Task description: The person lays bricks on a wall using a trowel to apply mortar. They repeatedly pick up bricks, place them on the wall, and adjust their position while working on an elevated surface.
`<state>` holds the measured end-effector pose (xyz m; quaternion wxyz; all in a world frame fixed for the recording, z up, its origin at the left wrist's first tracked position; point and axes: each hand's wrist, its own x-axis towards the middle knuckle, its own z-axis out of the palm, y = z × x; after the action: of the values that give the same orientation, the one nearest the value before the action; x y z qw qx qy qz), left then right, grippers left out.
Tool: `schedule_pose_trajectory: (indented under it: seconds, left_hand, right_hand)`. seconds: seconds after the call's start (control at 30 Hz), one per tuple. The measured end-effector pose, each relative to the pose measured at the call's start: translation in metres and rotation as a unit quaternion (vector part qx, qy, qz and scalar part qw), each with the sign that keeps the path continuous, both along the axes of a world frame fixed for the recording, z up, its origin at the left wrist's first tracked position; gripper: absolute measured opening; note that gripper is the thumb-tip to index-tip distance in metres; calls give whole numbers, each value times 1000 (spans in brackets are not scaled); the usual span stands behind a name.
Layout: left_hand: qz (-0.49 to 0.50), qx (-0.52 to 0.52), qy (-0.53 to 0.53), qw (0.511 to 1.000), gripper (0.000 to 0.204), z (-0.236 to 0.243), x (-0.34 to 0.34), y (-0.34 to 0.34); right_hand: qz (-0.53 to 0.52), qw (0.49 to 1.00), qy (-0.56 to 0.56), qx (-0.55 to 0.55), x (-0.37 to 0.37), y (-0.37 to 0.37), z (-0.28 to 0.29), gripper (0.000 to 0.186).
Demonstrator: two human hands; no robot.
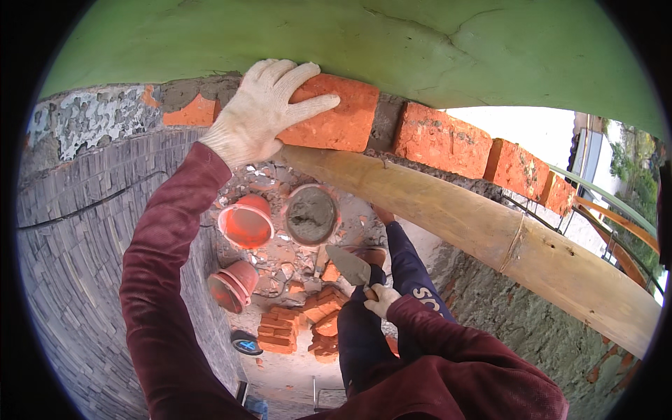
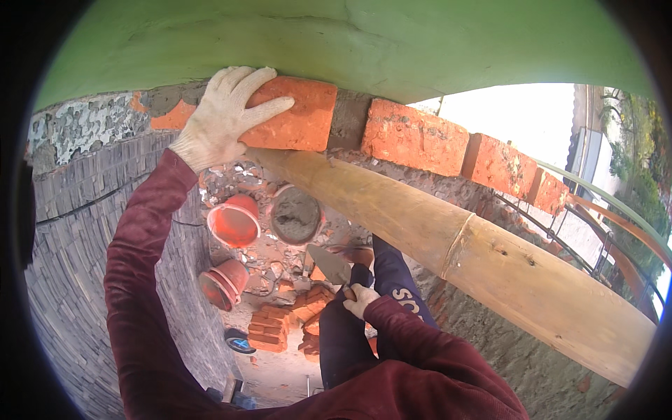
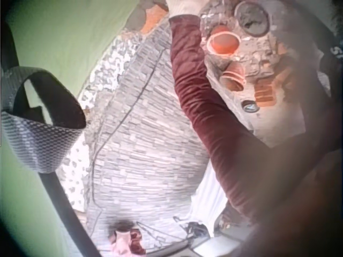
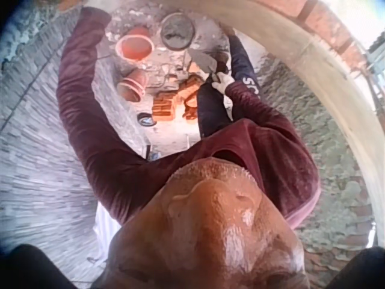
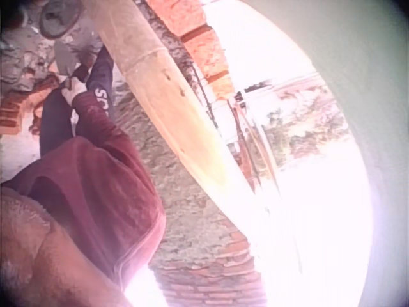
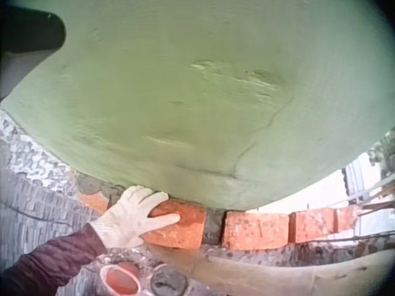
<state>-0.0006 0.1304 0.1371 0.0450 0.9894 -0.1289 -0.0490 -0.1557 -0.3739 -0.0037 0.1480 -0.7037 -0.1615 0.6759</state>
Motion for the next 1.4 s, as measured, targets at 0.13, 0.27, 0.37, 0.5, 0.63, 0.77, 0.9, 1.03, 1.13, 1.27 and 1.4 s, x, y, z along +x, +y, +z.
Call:
schedule_pose_trajectory:
  seconds: [0.13,0.27,0.37,0.5,0.63,0.77,0.9,1.03,1.13,1.27,1.4]
  left_hand:
    - [3,-37,-23,999,100,-16,-1,-4]
    - [-2,-30,-22,999,98,-33,3,-12]
    - [-6,-29,-21,999,100,-40,5,-13]
    - [-14,-48,-23,998,101,-46,5,-10]
    - [-17,-37,-14,999,101,-47,5,-10]
    - [-19,-68,-26,997,99,-56,5,-9]
    - [-12,-80,-11,997,98,-61,5,-9]
    - [-11,-59,-7,998,98,-60,3,-8]
    - [-9,-77,2,997,95,-67,2,-6]
    - [-5,-76,13,997,91,-64,3,-11]
    - [1,-71,32,997,90,-60,3,-12]
  right_hand:
    - [7,1000,14,-15,0,11,7,45]
    - [23,999,9,-27,-6,16,8,44]
    - [32,999,10,-26,-9,13,4,45]
    - [21,999,18,-24,-12,14,3,44]
    - [24,999,19,-29,-14,16,3,44]
    - [25,999,24,-22,-12,18,3,44]
    - [24,999,15,-26,-13,15,2,45]
    - [37,999,16,-22,-14,11,-7,47]
    - [30,999,17,-25,-13,12,-2,48]
    - [15,1000,10,-16,-3,17,5,50]
    - [38,999,-9,3,17,27,20,50]
